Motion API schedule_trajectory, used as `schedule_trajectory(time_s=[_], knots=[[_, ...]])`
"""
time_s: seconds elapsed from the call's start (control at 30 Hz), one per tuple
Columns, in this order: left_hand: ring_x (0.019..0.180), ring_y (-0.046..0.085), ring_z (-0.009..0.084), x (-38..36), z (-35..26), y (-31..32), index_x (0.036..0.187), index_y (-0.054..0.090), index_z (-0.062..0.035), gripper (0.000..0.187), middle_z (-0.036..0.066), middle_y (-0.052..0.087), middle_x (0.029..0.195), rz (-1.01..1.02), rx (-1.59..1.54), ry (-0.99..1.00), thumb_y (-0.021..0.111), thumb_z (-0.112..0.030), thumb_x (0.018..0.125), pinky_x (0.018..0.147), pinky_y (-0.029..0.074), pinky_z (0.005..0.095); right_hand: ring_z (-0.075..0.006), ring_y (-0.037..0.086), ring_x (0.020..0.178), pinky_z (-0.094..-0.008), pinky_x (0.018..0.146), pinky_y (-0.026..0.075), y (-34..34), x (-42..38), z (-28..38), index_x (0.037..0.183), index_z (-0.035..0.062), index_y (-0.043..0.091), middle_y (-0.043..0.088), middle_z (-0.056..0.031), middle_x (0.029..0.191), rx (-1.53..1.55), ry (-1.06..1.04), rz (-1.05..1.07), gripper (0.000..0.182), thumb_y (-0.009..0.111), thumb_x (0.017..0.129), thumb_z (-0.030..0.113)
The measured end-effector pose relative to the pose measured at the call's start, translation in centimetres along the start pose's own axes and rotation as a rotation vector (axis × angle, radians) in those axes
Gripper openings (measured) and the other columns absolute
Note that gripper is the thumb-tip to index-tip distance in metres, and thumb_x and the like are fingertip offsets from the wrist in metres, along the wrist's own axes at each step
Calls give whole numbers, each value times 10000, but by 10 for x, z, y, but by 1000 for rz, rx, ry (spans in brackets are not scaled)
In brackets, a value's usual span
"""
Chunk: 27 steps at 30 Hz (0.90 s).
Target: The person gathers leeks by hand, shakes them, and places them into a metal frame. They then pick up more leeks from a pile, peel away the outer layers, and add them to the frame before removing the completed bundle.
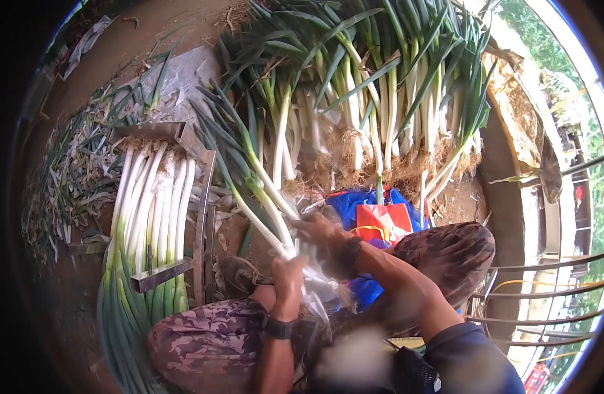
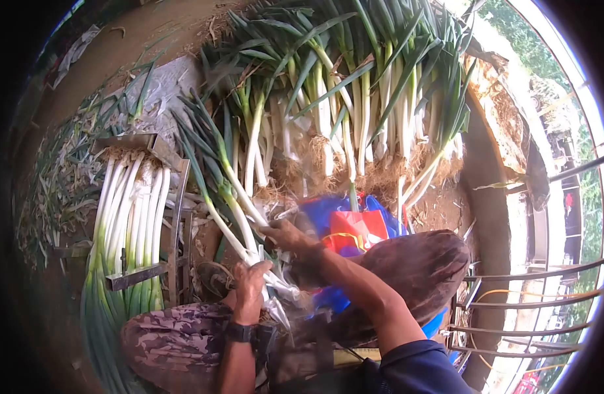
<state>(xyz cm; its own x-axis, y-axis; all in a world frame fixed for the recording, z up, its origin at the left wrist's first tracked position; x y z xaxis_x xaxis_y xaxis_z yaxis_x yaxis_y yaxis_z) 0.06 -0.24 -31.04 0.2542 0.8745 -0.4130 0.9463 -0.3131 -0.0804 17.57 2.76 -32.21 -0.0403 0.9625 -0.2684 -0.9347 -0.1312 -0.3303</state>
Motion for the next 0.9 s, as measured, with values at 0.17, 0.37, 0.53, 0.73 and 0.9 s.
schedule_trajectory(time_s=[0.17, 0.37, 0.53, 0.73, 0.9], knots=[[763, 630, 194, -16, -45, 3, 959, 664, 43, 160, 85, 667, 861, 107, -382, -126, 655, -77, 852, 700, 508, 347, -202, 646, 706, -358, 648, 514, 5, 20, -25, 1147, -2, 648, 693, -124, 798, -18, 460, 249, 402, 611, 939, 340], [827, 633, 264, -8, 24, 29, 1003, 710, 19, 210, 149, 669, 975, 29, -332, -377, 667, -50, 809, 746, 518, 377, -231, 686, 756, -360, 676, 531, -73, 25, -51, 1012, 27, 702, 715, -154, 840, -172, 241, -88, 314, 659, 866, 302], [928, 628, 296, -19, -41, 11, 1088, 655, 34, 276, 175, 638, 1062, -42, -452, -394, 650, -39, 822, 817, 513, 398, -233, 677, 698, -383, 627, 515, -155, 14, -45, 898, -24, 705, 688, -150, 734, -263, 278, -260, 308, 647, 868, 277], [878, 641, 223, -49, -95, 48, 1162, 615, 60, 428, 109, 660, 1036, 137, -291, -153, 703, -16, 751, 801, 519, 343, -162, 662, 559, -302, 501, 520, -218, 13, -50, 798, 20, 697, 689, -68, 656, -41, 388, -477, 201, 663, 883, 199], [956, 561, 245, -28, -27, 58, 1098, 627, 52, 277, 106, 538, 968, 92, -544, -337, 605, -1, 827, 842, 475, 407, -279, 709, 790, -397, 690, 556, -229, 7, -71, 868, 59, 693, 722, -137, 846, -361, 411, -552, 184, 616, 871, 225]])
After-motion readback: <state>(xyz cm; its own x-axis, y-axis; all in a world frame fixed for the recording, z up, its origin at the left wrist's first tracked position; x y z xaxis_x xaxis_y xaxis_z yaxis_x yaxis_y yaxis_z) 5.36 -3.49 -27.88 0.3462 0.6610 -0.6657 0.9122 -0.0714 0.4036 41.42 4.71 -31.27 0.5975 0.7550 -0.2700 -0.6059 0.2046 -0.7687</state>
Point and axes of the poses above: each hand's wrist, its own x-axis towards the middle knuckle, its own y-axis out of the palm, z = x × y, the point moved 3 cm from there along x, towards the middle knuckle
